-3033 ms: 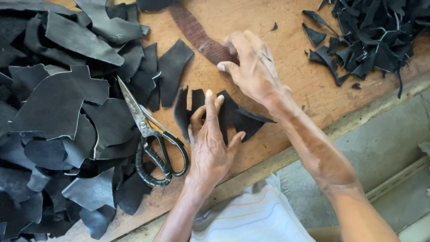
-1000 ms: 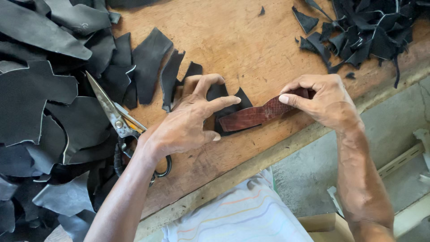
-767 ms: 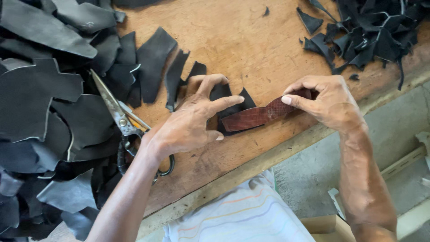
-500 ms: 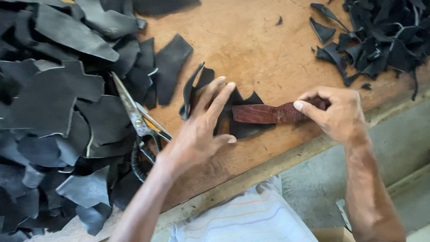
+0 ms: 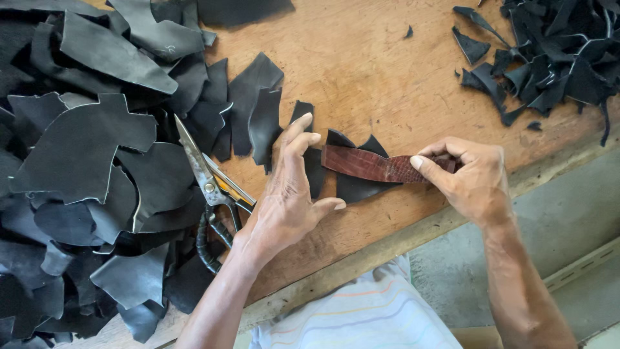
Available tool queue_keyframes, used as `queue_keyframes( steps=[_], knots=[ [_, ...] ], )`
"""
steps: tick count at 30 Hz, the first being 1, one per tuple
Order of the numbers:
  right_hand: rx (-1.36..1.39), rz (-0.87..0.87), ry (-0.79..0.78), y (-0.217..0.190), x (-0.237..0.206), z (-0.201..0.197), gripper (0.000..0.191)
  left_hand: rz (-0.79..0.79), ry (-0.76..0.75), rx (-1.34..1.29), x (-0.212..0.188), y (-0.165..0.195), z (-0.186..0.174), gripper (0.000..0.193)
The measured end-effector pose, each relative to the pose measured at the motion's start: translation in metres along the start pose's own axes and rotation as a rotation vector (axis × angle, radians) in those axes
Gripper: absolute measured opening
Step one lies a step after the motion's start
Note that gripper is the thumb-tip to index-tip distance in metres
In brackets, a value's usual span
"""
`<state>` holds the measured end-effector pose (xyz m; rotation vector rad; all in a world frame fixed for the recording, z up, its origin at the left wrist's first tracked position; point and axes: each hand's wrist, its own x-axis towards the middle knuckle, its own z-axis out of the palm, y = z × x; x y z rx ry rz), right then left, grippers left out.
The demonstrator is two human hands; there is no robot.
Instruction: The person marks a black leather piece with a white pen, then uses shears to cut along the marked lines. They trim edges, separate pieces, and align a patterned leather strip against the cut piece, continuing to trim and adjust the leather on a wooden workbench.
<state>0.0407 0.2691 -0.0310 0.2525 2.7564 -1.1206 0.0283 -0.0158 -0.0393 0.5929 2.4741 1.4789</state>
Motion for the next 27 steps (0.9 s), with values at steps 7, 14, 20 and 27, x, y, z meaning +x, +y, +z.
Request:
queue_keyframes(
  steps=[7, 14, 20, 27],
  knots=[
    [0.025, -0.036, 0.016, -0.001, -0.004, 0.003, 0.013, 0.002, 0.033, 0.082, 0.000, 0.005, -0.001, 0.101],
    [-0.012, 0.002, 0.023, 0.000, -0.001, 0.007, 0.014, -0.139, 0.245, 0.392, -0.028, 0.018, -0.009, 0.114],
    [-0.003, -0.011, 0.012, 0.004, 0.000, 0.008, 0.016, -0.283, 0.422, 0.020, -0.037, 0.000, -0.037, 0.073],
    [-0.028, -0.153, 0.020, 0.005, -0.004, 0.011, 0.024, -0.407, 0.422, -0.162, -0.023, 0.003, -0.043, 0.071]
  ],
)
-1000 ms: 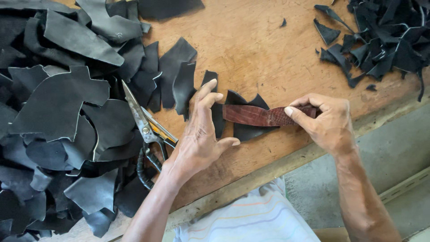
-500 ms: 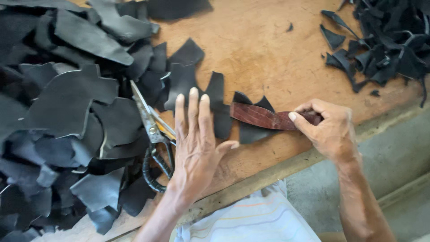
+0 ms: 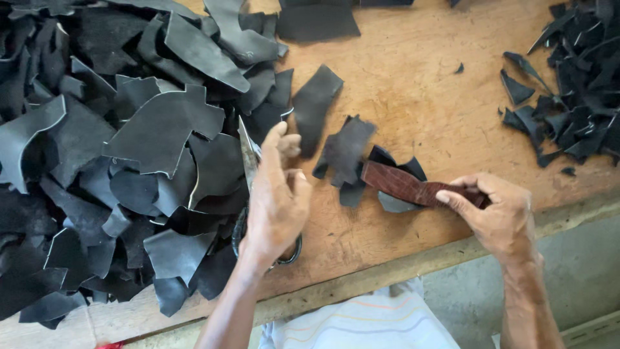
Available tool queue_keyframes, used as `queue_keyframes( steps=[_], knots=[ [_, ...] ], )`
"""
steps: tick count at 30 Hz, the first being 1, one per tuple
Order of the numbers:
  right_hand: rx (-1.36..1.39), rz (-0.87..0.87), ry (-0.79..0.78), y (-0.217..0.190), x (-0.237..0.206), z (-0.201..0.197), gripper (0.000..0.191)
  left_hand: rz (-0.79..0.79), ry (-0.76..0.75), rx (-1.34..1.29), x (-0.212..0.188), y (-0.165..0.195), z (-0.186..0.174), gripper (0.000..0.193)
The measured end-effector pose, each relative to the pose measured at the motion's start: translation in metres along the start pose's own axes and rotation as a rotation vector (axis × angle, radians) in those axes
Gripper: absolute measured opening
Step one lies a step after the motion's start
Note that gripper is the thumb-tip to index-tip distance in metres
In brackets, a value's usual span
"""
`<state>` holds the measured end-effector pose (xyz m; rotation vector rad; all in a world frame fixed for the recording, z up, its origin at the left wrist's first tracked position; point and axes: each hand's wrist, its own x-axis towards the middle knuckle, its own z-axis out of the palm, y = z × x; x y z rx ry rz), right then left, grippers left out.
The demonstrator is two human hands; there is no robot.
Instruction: The person marks a black leather piece with a white pen, then uses shears to cut along the marked lines. They trim edges, separate pieces, and align a patterned leather strip against the cut piece, continuing to trim and adjust the leather on a wooden workbench.
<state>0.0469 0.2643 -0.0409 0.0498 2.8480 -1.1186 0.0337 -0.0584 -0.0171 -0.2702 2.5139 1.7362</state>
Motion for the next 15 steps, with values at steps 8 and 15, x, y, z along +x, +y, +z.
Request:
queue_keyframes(
  steps=[8, 15],
  knots=[
    [0.007, 0.025, -0.021, 0.003, 0.000, 0.001, 0.023, 0.397, -0.076, 0.429, 0.007, 0.008, 0.020, 0.077],
    [-0.015, 0.116, -0.053, 0.002, 0.007, 0.001, 0.022, 0.280, -0.056, 0.059, 0.011, 0.005, 0.022, 0.061]
  ],
)
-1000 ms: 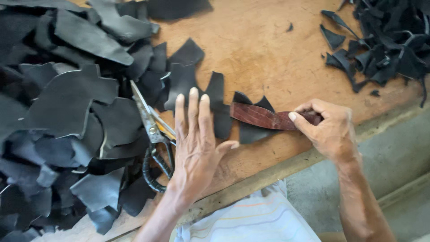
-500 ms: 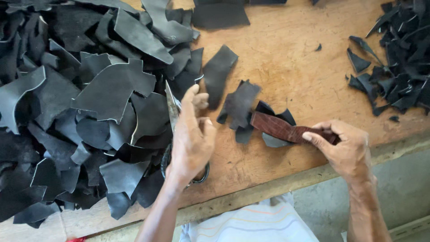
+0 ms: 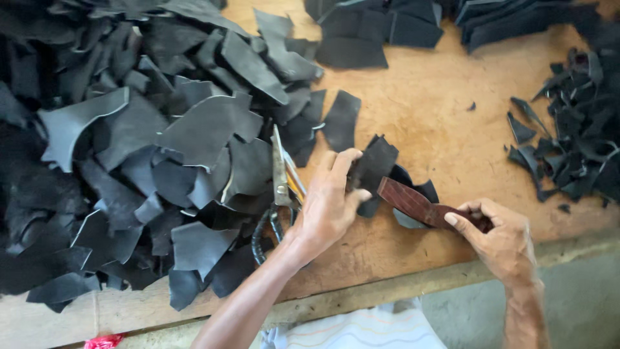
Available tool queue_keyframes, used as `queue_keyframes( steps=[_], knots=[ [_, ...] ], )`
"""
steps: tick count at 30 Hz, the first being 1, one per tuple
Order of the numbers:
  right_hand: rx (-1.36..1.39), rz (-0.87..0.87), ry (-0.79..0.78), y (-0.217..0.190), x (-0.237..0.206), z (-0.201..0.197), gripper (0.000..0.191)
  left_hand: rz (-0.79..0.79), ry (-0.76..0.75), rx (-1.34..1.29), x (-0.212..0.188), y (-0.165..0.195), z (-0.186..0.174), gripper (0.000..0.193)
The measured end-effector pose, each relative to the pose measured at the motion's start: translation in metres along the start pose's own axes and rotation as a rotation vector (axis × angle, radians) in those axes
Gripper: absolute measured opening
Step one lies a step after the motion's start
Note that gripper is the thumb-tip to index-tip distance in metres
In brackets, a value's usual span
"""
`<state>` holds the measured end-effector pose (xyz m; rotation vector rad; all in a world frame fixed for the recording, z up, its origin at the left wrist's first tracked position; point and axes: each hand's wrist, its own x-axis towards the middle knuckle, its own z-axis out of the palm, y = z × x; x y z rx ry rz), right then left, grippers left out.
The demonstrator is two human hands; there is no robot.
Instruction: The person marks a black leather piece with a white pen, then uses shears to cut along the marked lines. They trim edges, separate pieces, and align a patterned leather strip against the cut piece, continuing to trim and adjust the leather on a wooden workbench.
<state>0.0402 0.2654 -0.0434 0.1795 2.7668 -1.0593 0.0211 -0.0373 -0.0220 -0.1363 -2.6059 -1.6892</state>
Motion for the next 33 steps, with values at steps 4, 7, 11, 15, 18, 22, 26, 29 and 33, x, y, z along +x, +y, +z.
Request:
queue_keyframes(
  steps=[4, 7, 11, 15, 18, 22, 26, 29, 33],
  knots=[
    [0.039, -0.050, -0.039, 0.001, 0.003, 0.000, 0.023, -0.168, -0.004, -0.267, 0.001, -0.002, -0.002, 0.042],
    [0.070, -0.079, -0.094, 0.002, 0.009, 0.003, 0.022, -0.113, 0.009, -0.256, -0.005, -0.004, -0.004, 0.035],
    [0.023, -0.138, -0.105, -0.004, 0.019, 0.002, 0.022, 0.107, 0.101, -0.190, -0.014, -0.012, -0.011, 0.031],
    [0.106, -0.219, -0.271, -0.034, 0.031, 0.000, 0.025, 0.193, 0.238, -0.173, -0.018, -0.024, -0.021, 0.030],
    [-0.184, 0.000, -0.300, -0.067, 0.035, -0.007, 0.031, 0.150, 0.217, -0.202, -0.019, -0.032, -0.026, 0.030],
    [-0.351, -0.455, -0.193, -0.109, 0.044, -0.012, 0.054, 0.157, 0.305, -0.120, -0.021, -0.030, -0.026, 0.041],
    [-0.412, -0.516, -0.282, -0.134, 0.061, 0.011, 0.066, 0.224, 0.387, -0.161, -0.019, -0.019, -0.038, 0.045],
    [-0.557, -0.382, -0.371, -0.140, 0.065, 0.022, 0.062, 0.263, 0.509, -0.154, -0.020, -0.004, -0.068, 0.044],
    [-0.529, -0.053, -0.428, -0.133, 0.057, 0.026, 0.049, 0.201, 0.665, -0.065, -0.014, 0.004, -0.133, 0.039]
  ],
)
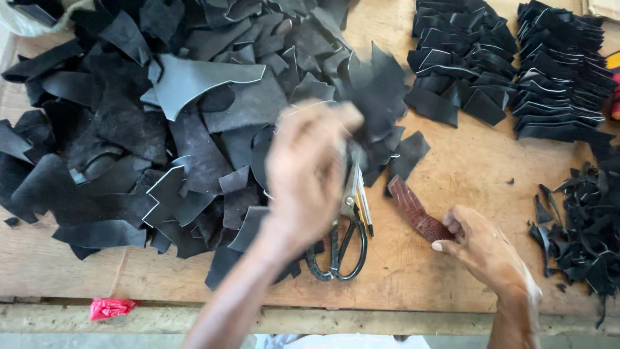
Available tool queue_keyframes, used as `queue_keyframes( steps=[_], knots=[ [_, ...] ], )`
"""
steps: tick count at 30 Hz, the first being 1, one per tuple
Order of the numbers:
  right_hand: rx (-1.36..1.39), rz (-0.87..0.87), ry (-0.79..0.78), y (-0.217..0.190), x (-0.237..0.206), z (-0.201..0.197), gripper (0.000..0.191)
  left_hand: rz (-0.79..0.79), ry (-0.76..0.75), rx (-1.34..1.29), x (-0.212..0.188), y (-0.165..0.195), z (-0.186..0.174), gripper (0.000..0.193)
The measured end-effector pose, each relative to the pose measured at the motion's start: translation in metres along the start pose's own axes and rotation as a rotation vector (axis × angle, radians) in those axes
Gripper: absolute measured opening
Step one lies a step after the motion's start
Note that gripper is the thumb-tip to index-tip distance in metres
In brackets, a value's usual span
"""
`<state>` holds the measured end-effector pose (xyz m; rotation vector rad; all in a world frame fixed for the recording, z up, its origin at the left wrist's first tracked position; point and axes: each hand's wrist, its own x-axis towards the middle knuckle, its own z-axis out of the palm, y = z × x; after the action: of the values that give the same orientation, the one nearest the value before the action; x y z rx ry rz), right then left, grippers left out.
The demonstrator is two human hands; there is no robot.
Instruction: The person marks a black leather piece with a white pen, then uses shears to cut along the marked lines. They trim edges, separate pieces, and align a patterned leather strip against the cut piece, continuing to trim and adjust the leather on a wooden workbench.
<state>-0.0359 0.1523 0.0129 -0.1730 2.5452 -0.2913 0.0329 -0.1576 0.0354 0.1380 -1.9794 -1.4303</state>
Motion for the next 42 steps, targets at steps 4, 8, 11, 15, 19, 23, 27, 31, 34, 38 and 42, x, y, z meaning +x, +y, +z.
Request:
queue_keyframes(
  steps=[4, 8, 11, 15, 19, 23, 27, 31, 34, 38, 42],
  knots=[
    [0.070, -0.158, 0.078, 0.012, -0.006, 0.007, 0.047, 0.307, 0.181, 0.667, 0.036, -0.009, -0.025, 0.043],
    [0.139, -0.199, 0.168, 0.022, -0.007, 0.015, 0.049, 0.093, -0.239, 0.669, 0.034, -0.015, -0.008, 0.044],
    [0.159, -0.130, 0.139, 0.033, -0.008, 0.017, 0.047, 0.090, -0.298, 0.831, 0.028, -0.021, 0.002, 0.065],
    [0.472, -0.047, 0.069, 0.057, -0.014, 0.024, 0.028, -0.073, -0.375, 0.798, 0.030, -0.028, -0.006, 0.043],
    [0.787, -0.072, 0.040, 0.091, -0.017, 0.039, 0.031, -0.151, -0.392, 0.823, 0.033, -0.017, -0.016, 0.022],
    [0.883, 0.019, 0.093, 0.123, -0.019, 0.057, 0.033, -0.282, -0.417, 0.670, 0.020, 0.007, -0.017, 0.015],
    [0.876, -0.036, 0.173, 0.138, -0.017, 0.074, 0.035, 0.020, -0.415, 0.799, 0.014, 0.008, -0.002, 0.033],
    [0.968, -0.031, 0.138, 0.141, -0.015, 0.079, 0.034, 0.131, -0.390, 0.803, 0.005, 0.013, 0.000, 0.025],
    [0.949, -0.002, 0.149, 0.139, -0.017, 0.077, 0.033, -0.089, -0.405, 0.678, -0.003, 0.028, -0.003, 0.019],
    [0.980, -0.007, 0.160, 0.135, -0.022, 0.073, 0.031, -0.525, -0.343, 0.115, -0.027, 0.053, 0.011, 0.021],
    [1.045, -0.017, 0.296, 0.132, -0.024, 0.073, 0.029, -0.810, -0.502, -0.153, -0.060, 0.041, 0.069, 0.027]
  ],
)
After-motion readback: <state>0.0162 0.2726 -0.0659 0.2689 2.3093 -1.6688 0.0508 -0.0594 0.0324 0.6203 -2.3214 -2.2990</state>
